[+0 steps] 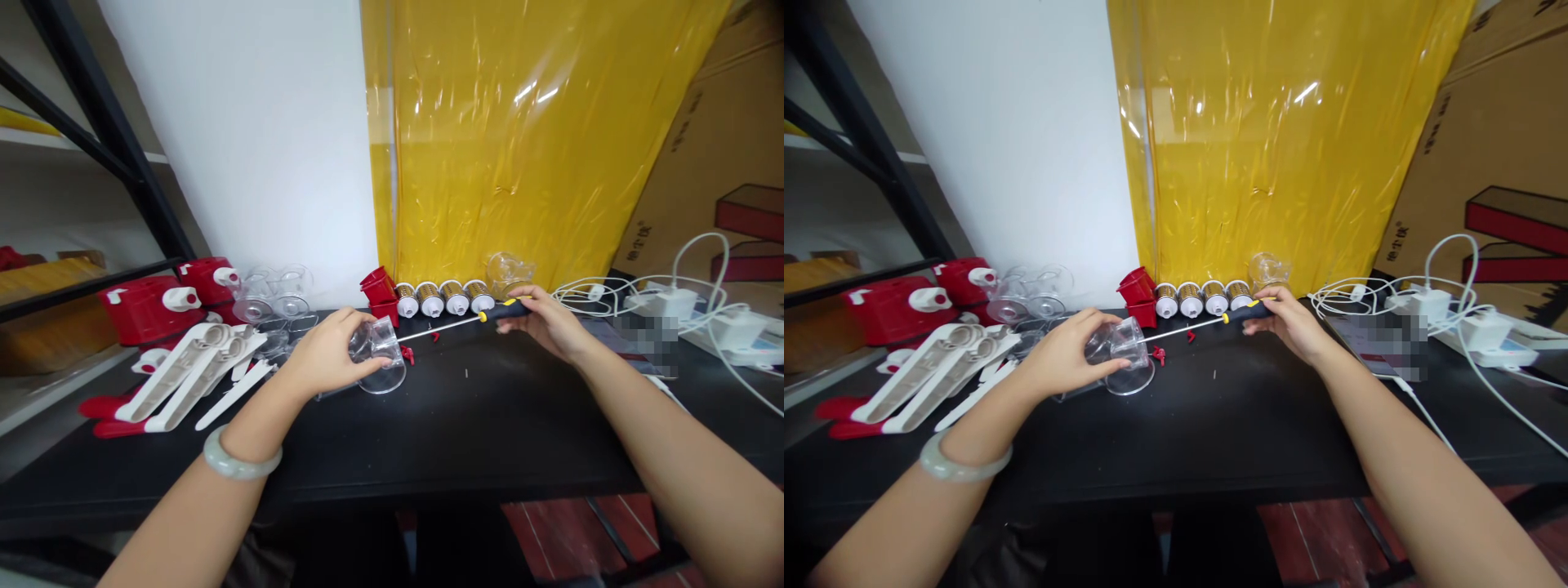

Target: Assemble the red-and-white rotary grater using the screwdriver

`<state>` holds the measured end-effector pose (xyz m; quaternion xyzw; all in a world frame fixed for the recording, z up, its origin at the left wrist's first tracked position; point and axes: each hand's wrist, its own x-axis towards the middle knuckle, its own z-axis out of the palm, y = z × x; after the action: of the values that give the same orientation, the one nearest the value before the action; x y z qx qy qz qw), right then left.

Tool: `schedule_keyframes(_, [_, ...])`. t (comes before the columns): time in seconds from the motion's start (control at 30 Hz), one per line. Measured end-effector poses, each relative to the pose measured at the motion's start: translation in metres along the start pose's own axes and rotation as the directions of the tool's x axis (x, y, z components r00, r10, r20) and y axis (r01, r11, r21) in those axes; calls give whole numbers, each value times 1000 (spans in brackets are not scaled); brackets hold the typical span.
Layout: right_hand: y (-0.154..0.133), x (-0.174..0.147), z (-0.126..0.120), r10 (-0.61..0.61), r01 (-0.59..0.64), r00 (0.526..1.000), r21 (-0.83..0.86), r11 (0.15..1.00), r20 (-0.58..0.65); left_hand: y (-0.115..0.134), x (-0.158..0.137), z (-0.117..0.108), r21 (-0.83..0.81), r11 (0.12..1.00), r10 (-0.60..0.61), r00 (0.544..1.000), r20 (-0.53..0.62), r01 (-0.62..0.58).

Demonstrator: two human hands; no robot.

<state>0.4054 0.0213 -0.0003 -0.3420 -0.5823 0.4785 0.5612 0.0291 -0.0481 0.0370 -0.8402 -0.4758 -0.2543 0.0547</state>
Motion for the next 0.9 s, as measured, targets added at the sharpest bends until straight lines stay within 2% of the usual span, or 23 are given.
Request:
schedule_keyframes(0.1, [3,0,-2,4,-6,1000,-135,991,-13,0,0,0,3,1000,2,1000,-2,-2])
schedule_keyframes(0.3, [-1,1,0,-18,17,999,41,999,34,0,0,0,-9,1000,3,1000,-11,-3])
schedule_keyframes(0.5, [3,1,-2,7,-8,1000,-104,995,-5,0,0,0,3,1000,-4,1000,-6,4])
schedule_keyframes(0.6, [3,1,-1,19,-19,1000,-32,999,3,0,0,0,7,1000,-4,1000,-6,4])
schedule_keyframes(0.7, [-1,0,2,-41,41,999,38,998,20,0,0,0,4,1000,-5,1000,-5,5])
schedule_keyframes(0.77, [-2,-1,2,-60,60,998,14,998,3,0,0,0,1,1000,-2,1000,-6,2])
schedule_keyframes(0.9, [-2,-2,2,-27,26,1000,-91,996,-15,1,0,-1,-7,1000,3,1000,-13,-3])
